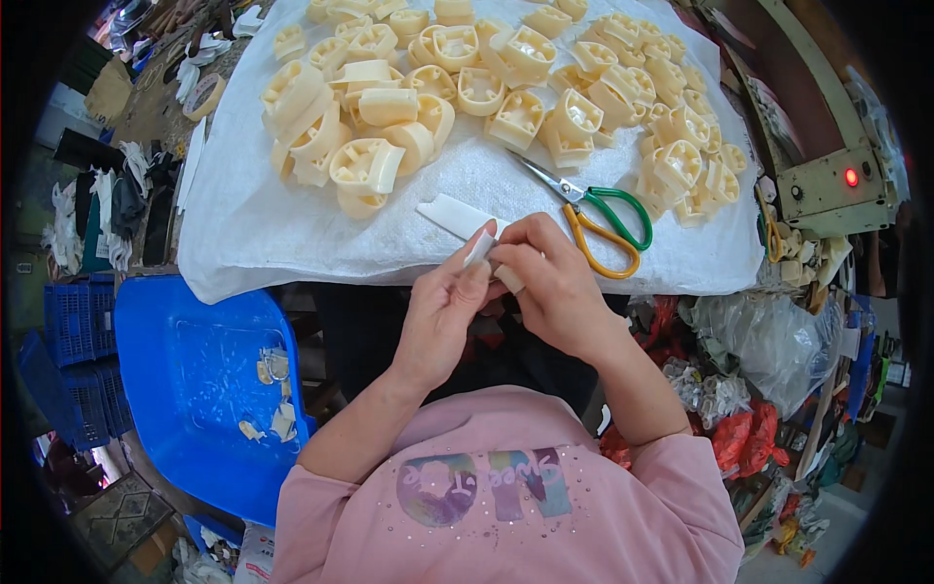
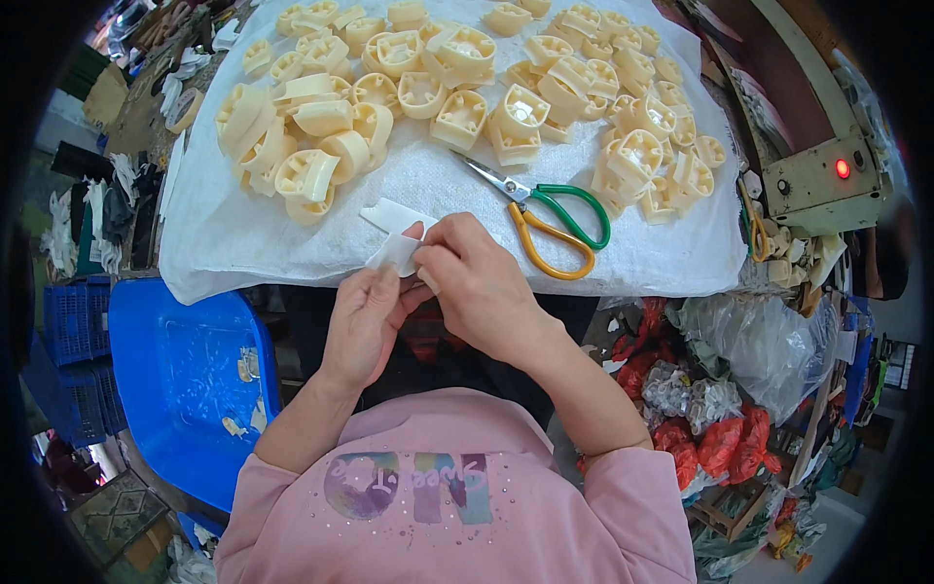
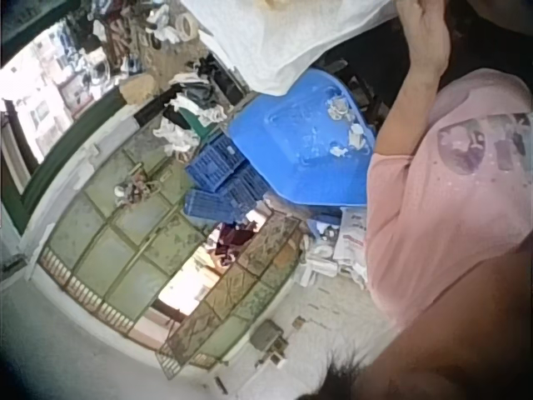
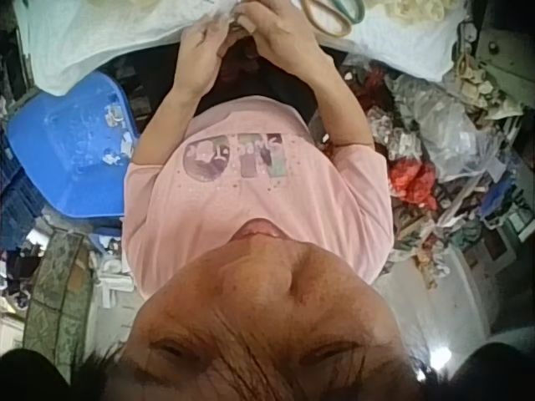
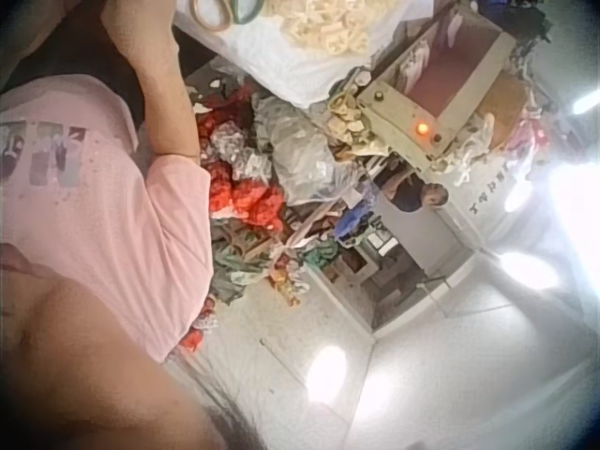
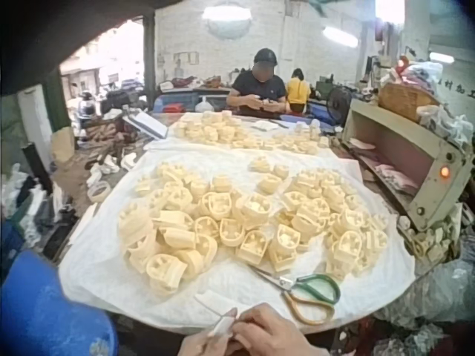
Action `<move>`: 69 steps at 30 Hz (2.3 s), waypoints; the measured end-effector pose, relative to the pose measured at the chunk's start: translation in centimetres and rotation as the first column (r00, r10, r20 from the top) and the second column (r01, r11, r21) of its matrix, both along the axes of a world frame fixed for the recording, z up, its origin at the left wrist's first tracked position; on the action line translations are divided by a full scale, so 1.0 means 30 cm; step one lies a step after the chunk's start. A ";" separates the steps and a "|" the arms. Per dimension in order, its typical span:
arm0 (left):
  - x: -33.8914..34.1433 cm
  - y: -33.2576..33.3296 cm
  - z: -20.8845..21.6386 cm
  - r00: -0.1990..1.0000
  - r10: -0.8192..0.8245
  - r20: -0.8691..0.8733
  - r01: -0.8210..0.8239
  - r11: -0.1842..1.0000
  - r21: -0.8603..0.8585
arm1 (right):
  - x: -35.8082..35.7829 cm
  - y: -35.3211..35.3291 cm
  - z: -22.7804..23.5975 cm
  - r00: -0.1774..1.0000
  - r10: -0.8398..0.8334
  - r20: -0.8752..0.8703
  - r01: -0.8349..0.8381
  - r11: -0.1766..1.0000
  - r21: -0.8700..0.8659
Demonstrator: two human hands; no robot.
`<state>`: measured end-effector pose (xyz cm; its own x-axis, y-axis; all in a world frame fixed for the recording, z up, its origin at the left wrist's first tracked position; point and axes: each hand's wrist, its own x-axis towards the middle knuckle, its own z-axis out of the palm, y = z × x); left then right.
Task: Applying white adhesive tape strips to plastic shoe components and trimming the excess with scissors.
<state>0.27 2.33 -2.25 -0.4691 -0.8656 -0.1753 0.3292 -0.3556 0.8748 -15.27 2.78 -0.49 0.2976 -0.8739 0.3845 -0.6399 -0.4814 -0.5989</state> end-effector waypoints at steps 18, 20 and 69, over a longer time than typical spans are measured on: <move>0.041 0.010 -0.004 0.975 -0.081 -0.205 0.109 0.985 0.132 | -0.015 -0.009 0.028 0.997 0.076 0.009 -0.077 0.985 0.152; 0.054 0.009 0.000 0.989 -0.097 -0.113 0.116 0.978 0.175 | -0.006 -0.011 0.029 0.995 0.096 0.037 -0.100 0.983 0.152; 0.230 -0.208 -0.121 0.609 0.679 0.410 0.059 0.476 -0.877 | 0.227 -0.370 0.082 0.988 -0.142 -0.057 0.131 0.978 -0.164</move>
